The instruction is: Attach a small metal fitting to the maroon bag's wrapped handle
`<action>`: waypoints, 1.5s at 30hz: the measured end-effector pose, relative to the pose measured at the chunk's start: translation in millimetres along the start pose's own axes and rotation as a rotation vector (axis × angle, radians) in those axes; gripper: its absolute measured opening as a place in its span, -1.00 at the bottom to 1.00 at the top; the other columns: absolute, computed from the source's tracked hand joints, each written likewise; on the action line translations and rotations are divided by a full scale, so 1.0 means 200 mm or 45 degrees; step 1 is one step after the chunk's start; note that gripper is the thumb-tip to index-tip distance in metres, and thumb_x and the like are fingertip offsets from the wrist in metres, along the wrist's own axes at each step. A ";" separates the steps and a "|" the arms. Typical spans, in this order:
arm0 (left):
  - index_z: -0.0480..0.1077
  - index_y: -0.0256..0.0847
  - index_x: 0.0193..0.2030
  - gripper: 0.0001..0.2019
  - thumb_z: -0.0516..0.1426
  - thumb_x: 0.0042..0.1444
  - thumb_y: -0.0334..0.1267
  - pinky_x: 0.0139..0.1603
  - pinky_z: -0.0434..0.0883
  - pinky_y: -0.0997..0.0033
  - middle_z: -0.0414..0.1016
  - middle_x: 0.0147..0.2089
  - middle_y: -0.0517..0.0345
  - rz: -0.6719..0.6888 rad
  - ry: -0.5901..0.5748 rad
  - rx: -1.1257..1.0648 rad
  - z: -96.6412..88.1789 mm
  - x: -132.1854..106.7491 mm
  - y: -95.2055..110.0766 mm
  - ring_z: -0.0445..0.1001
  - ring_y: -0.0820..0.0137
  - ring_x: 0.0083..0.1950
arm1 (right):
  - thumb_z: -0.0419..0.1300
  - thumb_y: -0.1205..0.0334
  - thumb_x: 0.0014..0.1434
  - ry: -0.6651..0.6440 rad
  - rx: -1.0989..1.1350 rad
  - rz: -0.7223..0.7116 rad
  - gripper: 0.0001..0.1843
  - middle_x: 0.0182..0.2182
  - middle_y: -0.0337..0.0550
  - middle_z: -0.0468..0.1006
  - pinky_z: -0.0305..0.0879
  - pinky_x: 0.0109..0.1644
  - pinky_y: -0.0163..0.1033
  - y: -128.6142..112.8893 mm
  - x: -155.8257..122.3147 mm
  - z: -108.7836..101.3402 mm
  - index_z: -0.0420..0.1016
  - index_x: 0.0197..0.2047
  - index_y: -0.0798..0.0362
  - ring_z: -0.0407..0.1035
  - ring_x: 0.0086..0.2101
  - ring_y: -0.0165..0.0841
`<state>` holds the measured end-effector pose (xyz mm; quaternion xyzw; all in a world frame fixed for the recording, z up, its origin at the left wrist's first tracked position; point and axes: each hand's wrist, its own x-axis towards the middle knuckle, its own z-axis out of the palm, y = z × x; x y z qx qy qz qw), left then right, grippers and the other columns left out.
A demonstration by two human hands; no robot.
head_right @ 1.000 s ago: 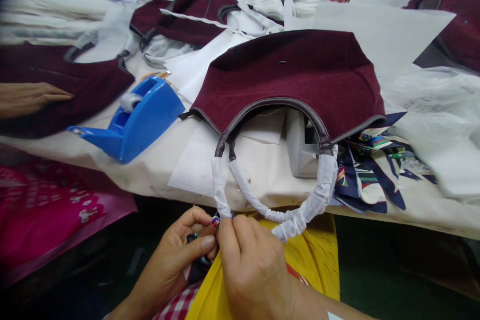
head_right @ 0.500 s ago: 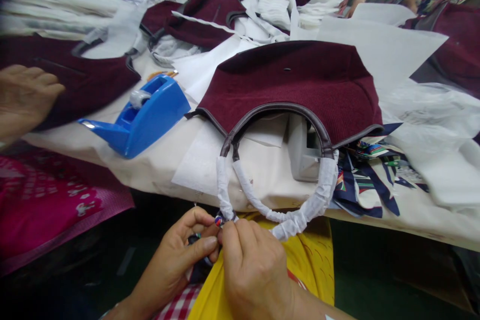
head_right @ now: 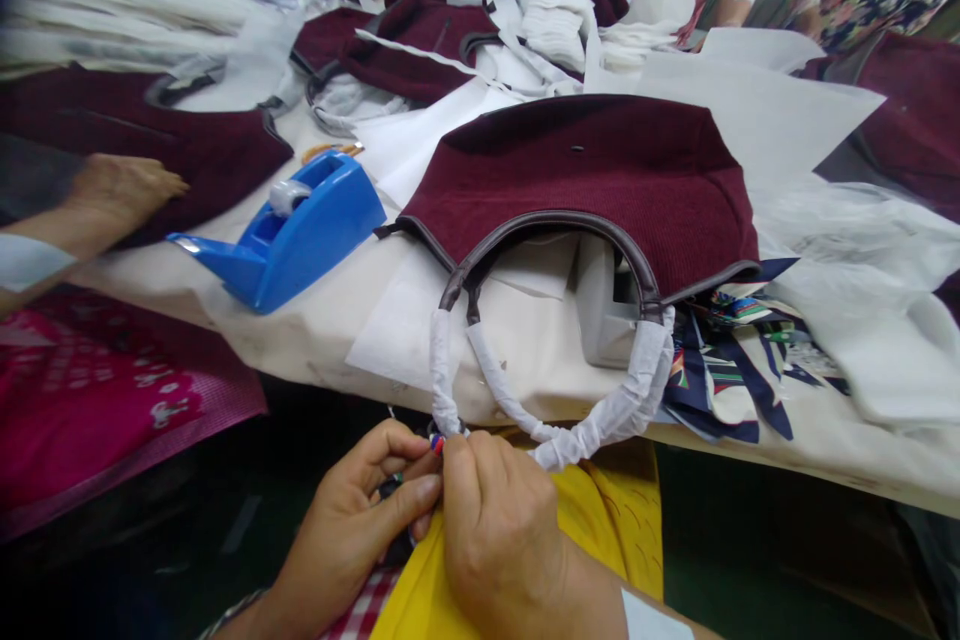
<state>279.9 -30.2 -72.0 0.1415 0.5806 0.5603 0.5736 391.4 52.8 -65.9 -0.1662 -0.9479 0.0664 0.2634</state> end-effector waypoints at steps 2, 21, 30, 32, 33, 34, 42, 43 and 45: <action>0.22 -0.22 -0.38 -0.80 0.19 -0.02 -0.22 -0.50 0.22 0.61 0.34 -0.53 0.33 0.005 -0.021 -0.048 0.00 0.00 0.00 0.25 0.64 -0.55 | -0.06 0.45 0.20 -0.028 0.030 -0.026 -0.83 -0.56 -0.10 0.32 0.13 -0.51 -0.25 0.01 0.00 0.00 0.34 -0.30 0.22 0.25 -0.50 -0.31; 0.34 -0.20 -0.17 -0.69 0.23 -0.09 -0.23 -0.32 0.44 0.55 0.53 -0.25 0.17 0.043 0.455 -0.139 0.00 0.04 -0.05 0.47 0.49 -0.36 | 0.00 0.47 0.20 -0.073 0.221 0.038 -0.90 -0.49 -0.16 0.34 0.13 -0.40 -0.28 0.04 0.00 0.16 0.29 -0.25 0.15 0.24 -0.46 -0.38; 0.36 -0.26 -0.15 -0.67 0.22 -0.07 -0.20 -0.34 0.39 0.56 0.50 -0.46 0.19 -0.022 0.406 -0.222 -0.01 0.06 -0.06 0.42 0.51 -0.42 | -0.01 0.44 0.21 -0.037 0.196 0.005 -0.92 -0.48 -0.16 0.35 0.13 -0.41 -0.28 0.05 -0.03 0.18 0.27 -0.24 0.14 0.22 -0.47 -0.39; 0.34 -0.25 -0.13 -0.65 0.21 -0.06 -0.18 -0.34 0.37 0.55 0.47 -0.48 0.21 -0.044 0.359 -0.315 -0.01 0.07 -0.08 0.40 0.52 -0.43 | 0.00 0.44 0.21 -0.046 0.179 -0.009 -0.91 -0.48 -0.16 0.35 0.14 -0.40 -0.28 0.06 -0.03 0.19 0.27 -0.22 0.14 0.23 -0.46 -0.38; 0.33 -0.25 -0.12 -0.65 0.21 -0.05 -0.18 -0.34 0.36 0.55 0.46 -0.48 0.22 -0.058 0.336 -0.351 -0.02 0.07 -0.09 0.39 0.52 -0.43 | 0.00 0.44 0.21 -0.047 0.166 -0.011 -0.91 -0.49 -0.16 0.35 0.13 -0.41 -0.28 0.06 -0.04 0.19 0.27 -0.21 0.14 0.23 -0.47 -0.38; 0.32 -0.24 -0.12 -0.66 0.20 -0.04 -0.18 -0.35 0.35 0.55 0.44 -0.50 0.23 -0.066 0.317 -0.373 -0.02 0.08 -0.10 0.38 0.53 -0.44 | -0.01 0.43 0.21 -0.044 0.154 -0.012 -0.91 -0.49 -0.17 0.35 0.13 -0.41 -0.27 0.07 -0.04 0.20 0.27 -0.21 0.14 0.24 -0.47 -0.38; 0.33 -0.21 -0.20 -0.76 0.18 -0.01 -0.19 -0.42 0.23 0.58 0.35 -0.53 0.28 -0.079 0.189 -0.368 -0.01 0.10 -0.09 0.25 0.59 -0.48 | 0.03 0.45 0.19 -0.008 0.170 -0.004 -0.91 -0.52 -0.17 0.31 0.14 -0.44 -0.26 0.08 -0.07 0.20 0.26 -0.21 0.16 0.19 -0.50 -0.37; 0.33 -0.21 -0.21 -0.76 0.18 -0.02 -0.19 -0.42 0.22 0.58 0.34 -0.54 0.28 -0.079 0.188 -0.352 -0.01 0.10 -0.09 0.25 0.59 -0.49 | 0.04 0.45 0.18 -0.016 0.169 0.005 -0.91 -0.51 -0.17 0.31 0.13 -0.44 -0.25 0.08 -0.07 0.20 0.27 -0.21 0.16 0.19 -0.49 -0.36; 0.33 -0.21 -0.22 -0.77 0.19 -0.03 -0.20 -0.42 0.22 0.58 0.32 -0.57 0.30 -0.076 0.202 -0.312 -0.01 0.11 -0.10 0.25 0.58 -0.50 | 0.05 0.45 0.18 -0.021 0.187 0.042 -0.91 -0.51 -0.18 0.32 0.13 -0.43 -0.26 0.07 -0.07 0.19 0.28 -0.22 0.15 0.20 -0.50 -0.37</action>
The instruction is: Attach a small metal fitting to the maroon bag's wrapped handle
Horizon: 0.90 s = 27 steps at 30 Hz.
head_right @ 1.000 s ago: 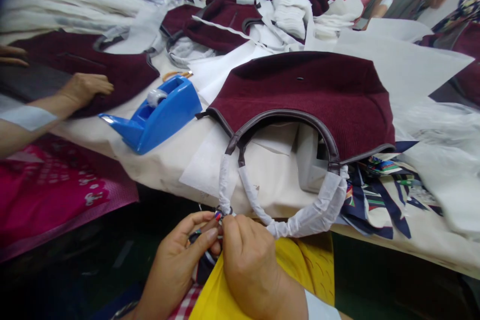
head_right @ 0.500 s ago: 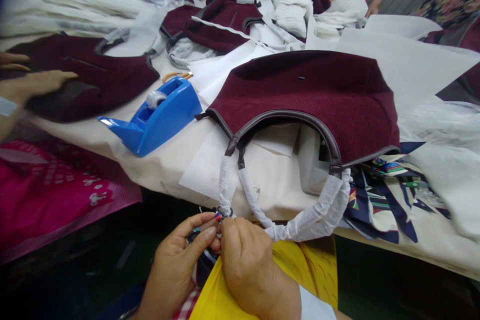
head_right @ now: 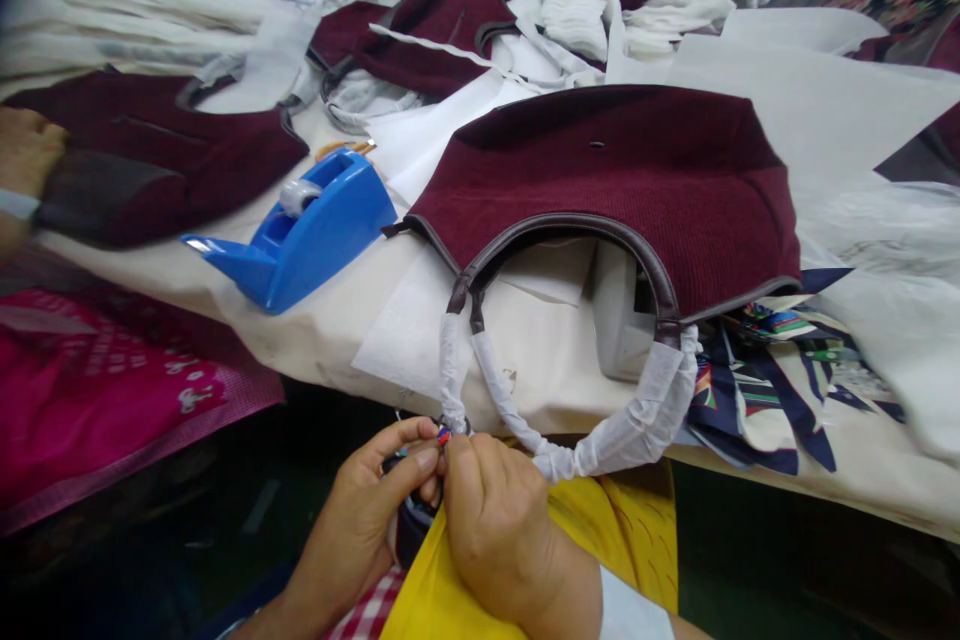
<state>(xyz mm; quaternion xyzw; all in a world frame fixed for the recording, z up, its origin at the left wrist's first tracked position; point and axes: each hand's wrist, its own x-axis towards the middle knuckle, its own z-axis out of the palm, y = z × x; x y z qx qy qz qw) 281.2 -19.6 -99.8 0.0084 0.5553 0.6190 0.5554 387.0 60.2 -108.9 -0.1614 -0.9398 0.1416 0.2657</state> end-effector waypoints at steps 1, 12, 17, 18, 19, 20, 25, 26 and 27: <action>0.33 -0.21 -0.23 -0.77 0.19 -0.04 -0.20 -0.42 0.22 0.58 0.32 -0.57 0.30 0.006 0.012 0.015 0.00 0.00 0.00 0.25 0.58 -0.50 | 0.04 0.46 0.19 0.005 0.019 0.026 -0.92 -0.51 -0.19 0.32 0.13 -0.43 -0.27 0.00 0.00 0.00 0.28 -0.23 0.14 0.20 -0.50 -0.38; 0.28 -0.22 -0.26 -0.76 0.22 -0.08 -0.28 -0.42 0.28 0.64 0.39 -0.55 0.29 -0.062 0.007 -0.246 0.04 0.00 0.03 0.33 0.60 -0.50 | 0.03 0.47 0.20 0.013 0.378 0.288 -0.85 -0.36 -0.18 0.45 0.23 -0.27 -0.36 -0.02 0.05 -0.07 0.35 -0.18 0.13 0.35 -0.36 -0.46; 0.28 -0.22 -0.26 -0.77 0.21 -0.06 -0.28 -0.38 0.31 0.61 0.42 -0.54 0.27 -0.052 -0.002 -0.221 0.04 0.00 0.02 0.37 0.58 -0.47 | 0.07 0.50 0.17 0.050 0.447 0.352 -0.84 -0.37 -0.21 0.45 0.23 -0.23 -0.42 -0.01 0.04 -0.08 0.37 -0.20 0.13 0.34 -0.34 -0.50; 0.28 -0.22 -0.26 -0.77 0.21 -0.06 -0.28 -0.38 0.31 0.61 0.42 -0.53 0.27 -0.050 -0.002 -0.213 0.04 0.01 0.02 0.37 0.58 -0.46 | 0.07 0.50 0.17 0.050 0.449 0.352 -0.84 -0.37 -0.22 0.45 0.23 -0.23 -0.41 -0.02 0.04 -0.08 0.37 -0.20 0.12 0.34 -0.34 -0.50; 0.28 -0.22 -0.26 -0.77 0.21 -0.06 -0.28 -0.37 0.32 0.60 0.42 -0.53 0.27 -0.049 -0.004 -0.204 0.04 0.01 0.02 0.37 0.57 -0.46 | 0.06 0.50 0.17 0.048 0.443 0.354 -0.84 -0.37 -0.22 0.45 0.23 -0.24 -0.40 -0.02 0.03 -0.09 0.38 -0.21 0.11 0.34 -0.35 -0.50; 0.28 -0.21 -0.25 -0.77 0.21 -0.06 -0.27 -0.37 0.32 0.60 0.42 -0.52 0.27 -0.046 -0.007 -0.193 0.04 0.01 0.02 0.38 0.57 -0.46 | 0.06 0.49 0.18 0.044 0.429 0.358 -0.84 -0.38 -0.23 0.45 0.22 -0.25 -0.39 -0.02 0.03 -0.09 0.38 -0.22 0.10 0.33 -0.36 -0.49; 0.28 -0.19 -0.24 -0.75 0.21 -0.06 -0.22 -0.33 0.35 0.56 0.40 -0.51 0.28 0.011 0.001 -0.036 0.04 0.02 0.01 0.40 0.53 -0.41 | 0.02 0.42 0.22 0.009 0.208 0.371 -0.88 -0.48 -0.21 0.38 0.17 -0.37 -0.30 -0.02 0.04 -0.08 0.36 -0.30 0.11 0.28 -0.47 -0.42; 0.28 -0.19 -0.24 -0.75 0.21 -0.05 -0.21 -0.33 0.35 0.56 0.39 -0.51 0.28 0.030 0.008 0.011 0.03 0.02 0.01 0.40 0.53 -0.40 | 0.00 0.41 0.22 0.000 0.166 0.353 -0.86 -0.50 -0.20 0.36 0.15 -0.40 -0.29 -0.02 0.04 -0.08 0.35 -0.32 0.12 0.26 -0.49 -0.41; 0.28 -0.19 -0.24 -0.74 0.21 -0.05 -0.20 -0.33 0.35 0.55 0.39 -0.50 0.28 0.049 0.014 0.056 0.03 0.02 0.01 0.40 0.52 -0.40 | -0.01 0.41 0.23 -0.013 0.133 0.332 -0.86 -0.52 -0.20 0.35 0.13 -0.41 -0.28 -0.02 0.04 -0.07 0.34 -0.33 0.12 0.25 -0.50 -0.40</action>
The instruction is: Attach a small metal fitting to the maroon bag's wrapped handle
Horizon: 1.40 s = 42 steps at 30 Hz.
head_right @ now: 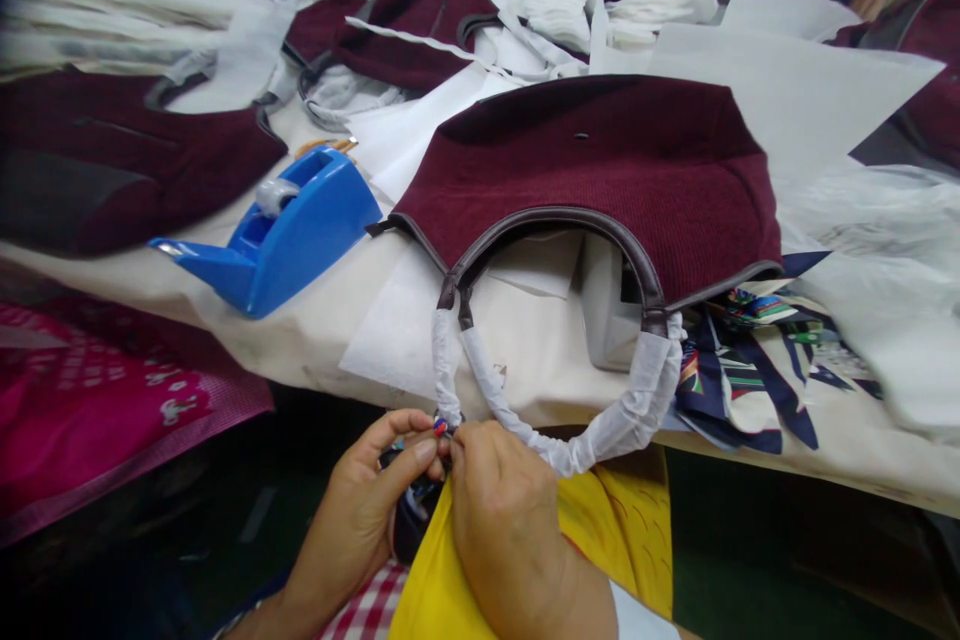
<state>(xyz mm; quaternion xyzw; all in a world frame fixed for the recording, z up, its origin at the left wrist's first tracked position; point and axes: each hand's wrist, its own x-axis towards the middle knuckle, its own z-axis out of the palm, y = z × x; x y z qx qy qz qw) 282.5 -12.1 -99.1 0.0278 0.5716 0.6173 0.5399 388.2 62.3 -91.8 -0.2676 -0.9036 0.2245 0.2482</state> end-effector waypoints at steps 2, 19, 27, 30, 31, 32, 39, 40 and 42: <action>0.29 -0.18 -0.23 -0.74 0.20 -0.05 -0.18 -0.33 0.35 0.55 0.41 -0.45 0.28 0.033 0.014 0.082 -0.01 0.00 0.00 0.39 0.53 -0.39 | -0.02 0.41 0.23 -0.020 -0.049 -0.036 -0.86 -0.52 -0.20 0.33 0.10 -0.44 -0.28 0.01 -0.01 0.01 0.32 -0.33 0.11 0.23 -0.52 -0.39; 0.29 -0.14 -0.21 -0.80 0.12 0.04 -0.16 -0.29 0.40 0.57 0.45 -0.37 0.27 0.232 0.036 0.431 -0.03 -0.04 -0.02 0.45 0.53 -0.36 | -0.08 0.41 0.21 -0.226 0.208 0.089 -0.86 -0.48 -0.22 0.31 0.08 -0.41 -0.27 0.01 0.02 0.01 0.25 -0.32 0.07 0.21 -0.48 -0.38; 0.34 -0.15 -0.21 -0.82 0.12 0.04 -0.18 -0.31 0.39 0.55 0.48 -0.35 0.21 0.310 0.042 0.541 -0.03 -0.05 -0.01 0.44 0.50 -0.37 | -0.09 0.39 0.24 -0.302 0.449 0.159 -0.84 -0.47 -0.24 0.35 0.10 -0.37 -0.29 0.03 0.04 0.00 0.26 -0.33 0.07 0.24 -0.46 -0.43; 0.31 -0.15 -0.21 -0.82 0.13 0.03 -0.19 -0.33 0.37 0.56 0.46 -0.39 0.24 0.249 0.049 0.475 -0.02 -0.04 -0.01 0.42 0.52 -0.40 | -0.08 0.36 0.25 -0.303 0.452 0.205 -0.85 -0.48 -0.25 0.34 0.10 -0.37 -0.30 0.05 0.05 0.01 0.26 -0.33 0.06 0.25 -0.46 -0.43; 0.30 -0.15 -0.21 -0.82 0.13 0.04 -0.19 -0.33 0.37 0.56 0.46 -0.40 0.25 0.220 0.049 0.439 -0.02 -0.04 -0.01 0.41 0.53 -0.41 | -0.07 0.36 0.24 -0.300 0.418 0.192 -0.85 -0.48 -0.24 0.34 0.11 -0.37 -0.30 0.06 0.05 0.01 0.26 -0.33 0.07 0.25 -0.46 -0.42; 0.29 -0.15 -0.21 -0.82 0.12 0.04 -0.19 -0.32 0.37 0.56 0.45 -0.40 0.25 0.198 0.049 0.402 -0.02 -0.04 -0.01 0.41 0.53 -0.41 | -0.07 0.37 0.24 -0.290 0.375 0.161 -0.86 -0.48 -0.22 0.34 0.11 -0.37 -0.29 0.06 0.05 0.02 0.27 -0.32 0.07 0.25 -0.46 -0.41; 0.26 -0.15 -0.09 -0.71 0.13 0.02 -0.21 -0.24 0.39 0.55 0.45 -0.38 0.24 0.150 0.114 0.288 0.00 -0.04 -0.02 0.42 0.52 -0.35 | -0.08 0.45 0.20 -0.171 0.091 -0.149 -0.85 -0.48 -0.17 0.31 0.10 -0.41 -0.26 0.07 0.05 0.04 0.28 -0.29 0.12 0.20 -0.45 -0.36; 0.28 -0.15 -0.09 -0.70 0.14 0.02 -0.20 -0.23 0.40 0.54 0.47 -0.35 0.22 0.150 0.125 0.293 -0.01 -0.04 -0.02 0.43 0.51 -0.33 | -0.09 0.45 0.20 -0.167 0.056 -0.174 -0.84 -0.48 -0.18 0.31 0.09 -0.42 -0.26 0.07 0.05 0.04 0.28 -0.29 0.11 0.19 -0.46 -0.36; 0.32 -0.17 -0.10 -0.71 0.15 0.00 -0.19 -0.22 0.41 0.53 0.49 -0.29 0.16 0.162 0.145 0.314 -0.01 -0.04 -0.02 0.44 0.48 -0.30 | -0.09 0.44 0.21 -0.165 -0.013 -0.215 -0.84 -0.49 -0.18 0.29 0.07 -0.42 -0.25 0.07 0.05 0.04 0.28 -0.30 0.11 0.17 -0.46 -0.36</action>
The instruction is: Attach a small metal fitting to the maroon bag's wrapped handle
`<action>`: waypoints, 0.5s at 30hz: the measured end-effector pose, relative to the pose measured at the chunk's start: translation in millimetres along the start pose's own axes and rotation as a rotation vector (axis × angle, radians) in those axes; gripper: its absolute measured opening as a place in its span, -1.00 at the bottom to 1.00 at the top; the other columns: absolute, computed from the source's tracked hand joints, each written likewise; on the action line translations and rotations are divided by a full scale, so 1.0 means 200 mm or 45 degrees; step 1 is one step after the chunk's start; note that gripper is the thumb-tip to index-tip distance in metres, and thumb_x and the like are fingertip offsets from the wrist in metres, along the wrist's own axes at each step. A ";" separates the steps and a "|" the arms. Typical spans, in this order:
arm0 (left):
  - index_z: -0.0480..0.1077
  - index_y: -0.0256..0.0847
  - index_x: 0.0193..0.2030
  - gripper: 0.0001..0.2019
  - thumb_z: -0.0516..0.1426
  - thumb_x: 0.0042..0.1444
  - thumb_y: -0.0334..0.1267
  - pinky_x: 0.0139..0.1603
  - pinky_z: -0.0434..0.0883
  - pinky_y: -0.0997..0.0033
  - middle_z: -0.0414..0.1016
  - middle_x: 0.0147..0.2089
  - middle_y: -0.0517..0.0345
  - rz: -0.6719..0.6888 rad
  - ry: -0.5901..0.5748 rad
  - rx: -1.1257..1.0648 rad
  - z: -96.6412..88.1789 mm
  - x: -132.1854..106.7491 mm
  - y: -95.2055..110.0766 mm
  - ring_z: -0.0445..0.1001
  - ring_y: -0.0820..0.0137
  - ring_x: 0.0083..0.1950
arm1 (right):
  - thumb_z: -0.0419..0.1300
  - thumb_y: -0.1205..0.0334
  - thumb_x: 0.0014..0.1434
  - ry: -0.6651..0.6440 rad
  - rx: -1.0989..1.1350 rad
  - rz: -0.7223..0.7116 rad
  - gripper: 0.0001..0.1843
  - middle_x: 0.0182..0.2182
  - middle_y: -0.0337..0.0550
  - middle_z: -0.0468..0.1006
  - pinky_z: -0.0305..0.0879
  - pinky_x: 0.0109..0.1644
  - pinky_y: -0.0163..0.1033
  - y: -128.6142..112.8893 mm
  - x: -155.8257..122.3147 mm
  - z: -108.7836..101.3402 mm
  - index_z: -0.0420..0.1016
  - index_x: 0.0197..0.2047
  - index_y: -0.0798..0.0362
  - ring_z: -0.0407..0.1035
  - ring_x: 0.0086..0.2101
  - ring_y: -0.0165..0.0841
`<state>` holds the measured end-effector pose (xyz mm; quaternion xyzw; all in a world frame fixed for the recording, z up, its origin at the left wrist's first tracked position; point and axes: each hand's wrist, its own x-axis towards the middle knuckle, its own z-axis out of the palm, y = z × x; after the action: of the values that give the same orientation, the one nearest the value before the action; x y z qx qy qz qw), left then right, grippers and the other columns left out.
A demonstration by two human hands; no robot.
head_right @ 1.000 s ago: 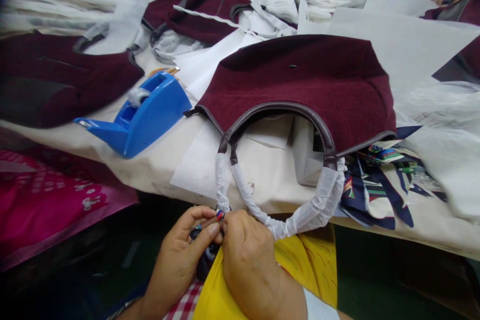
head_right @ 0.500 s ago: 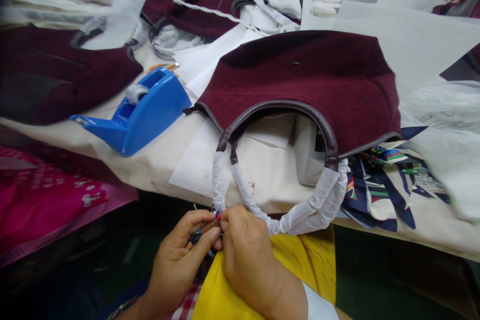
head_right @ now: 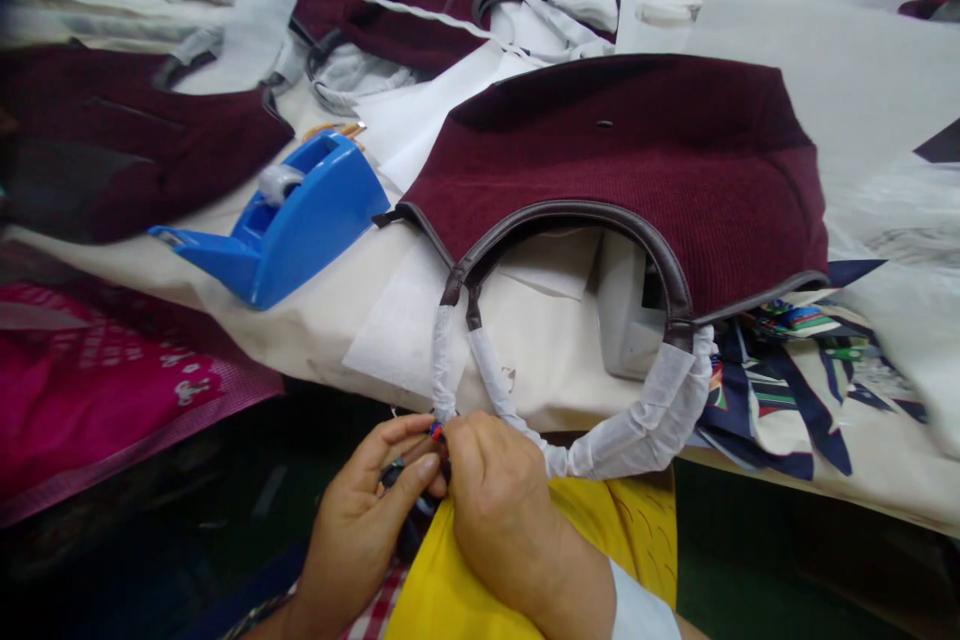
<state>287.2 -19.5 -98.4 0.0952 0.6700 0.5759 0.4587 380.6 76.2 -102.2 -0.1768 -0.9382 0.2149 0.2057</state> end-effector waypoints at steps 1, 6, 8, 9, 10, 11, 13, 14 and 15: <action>0.35 -0.18 -0.11 -0.71 0.15 0.00 -0.19 -0.23 0.42 0.52 0.50 -0.26 0.14 0.009 0.013 0.013 0.00 0.00 0.00 0.44 0.47 -0.29 | -0.09 0.43 0.21 -0.011 -0.030 -0.020 -0.83 -0.49 -0.18 0.29 0.07 -0.42 -0.24 0.00 0.00 0.00 0.28 -0.30 0.11 0.16 -0.46 -0.36; 0.44 -0.16 -0.17 -0.75 0.18 -0.03 -0.19 -0.25 0.41 0.54 0.52 -0.30 0.15 0.093 0.058 0.105 -0.02 0.01 -0.01 0.44 0.47 -0.33 | -0.09 0.45 0.19 -0.069 -0.021 -0.073 -0.83 -0.49 -0.18 0.27 0.08 -0.42 -0.23 0.00 0.00 0.01 0.28 -0.31 0.10 0.14 -0.46 -0.34; 0.45 -0.16 -0.18 -0.76 0.17 -0.02 -0.20 -0.30 0.40 0.57 0.51 -0.35 0.18 0.118 0.044 0.118 -0.02 0.01 0.00 0.42 0.50 -0.38 | -0.09 0.45 0.19 -0.070 0.095 0.000 -0.83 -0.49 -0.18 0.28 0.11 -0.40 -0.25 0.00 0.01 0.01 0.27 -0.33 0.10 0.17 -0.46 -0.36; 0.44 -0.16 -0.18 -0.77 0.17 -0.02 -0.20 -0.33 0.39 0.58 0.50 -0.39 0.19 0.116 0.030 0.118 -0.02 0.01 0.00 0.41 0.52 -0.41 | -0.10 0.45 0.19 -0.068 0.162 0.052 -0.83 -0.49 -0.19 0.29 0.13 -0.39 -0.26 0.01 0.01 0.01 0.27 -0.34 0.10 0.18 -0.46 -0.37; 0.44 -0.16 -0.18 -0.77 0.17 -0.01 -0.20 -0.37 0.38 0.59 0.49 -0.42 0.21 0.108 0.016 0.115 -0.02 0.02 0.00 0.40 0.53 -0.44 | -0.10 0.45 0.20 -0.066 0.222 0.104 -0.82 -0.49 -0.19 0.30 0.15 -0.39 -0.27 0.01 0.01 0.01 0.27 -0.34 0.10 0.20 -0.46 -0.38; 0.43 -0.16 -0.18 -0.77 0.16 -0.01 -0.20 -0.40 0.37 0.60 0.47 -0.45 0.22 0.095 0.005 0.108 -0.02 0.02 0.00 0.39 0.54 -0.47 | -0.11 0.44 0.20 -0.065 0.266 0.148 -0.82 -0.49 -0.19 0.31 0.16 -0.38 -0.28 0.01 0.02 0.01 0.27 -0.34 0.10 0.21 -0.46 -0.39; 0.41 -0.18 -0.19 -0.77 0.16 -0.01 -0.19 -0.45 0.34 0.61 0.45 -0.49 0.24 0.058 -0.001 0.083 -0.01 0.02 0.00 0.36 0.56 -0.50 | -0.10 0.43 0.20 -0.068 0.280 0.185 -0.82 -0.49 -0.18 0.32 0.17 -0.38 -0.29 0.02 0.02 0.02 0.29 -0.33 0.11 0.23 -0.46 -0.39; 0.40 -0.19 -0.19 -0.76 0.16 -0.01 -0.19 -0.47 0.33 0.61 0.44 -0.49 0.25 0.040 0.002 0.063 -0.01 0.03 0.01 0.35 0.57 -0.51 | -0.10 0.43 0.20 -0.062 0.255 0.175 -0.82 -0.49 -0.18 0.32 0.17 -0.38 -0.28 0.02 0.02 0.02 0.29 -0.33 0.11 0.23 -0.46 -0.38; 0.40 -0.20 -0.18 -0.76 0.16 -0.01 -0.19 -0.49 0.32 0.62 0.44 -0.48 0.24 0.021 0.001 0.041 0.00 0.03 0.01 0.34 0.57 -0.52 | -0.10 0.43 0.20 -0.054 0.214 0.155 -0.82 -0.49 -0.17 0.32 0.16 -0.38 -0.28 0.02 0.02 0.02 0.29 -0.33 0.12 0.23 -0.46 -0.37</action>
<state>282.8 -15.6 -100.4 0.1078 0.6787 0.5687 0.4520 376.2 80.2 -106.0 -0.2109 -0.9086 0.3085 0.1864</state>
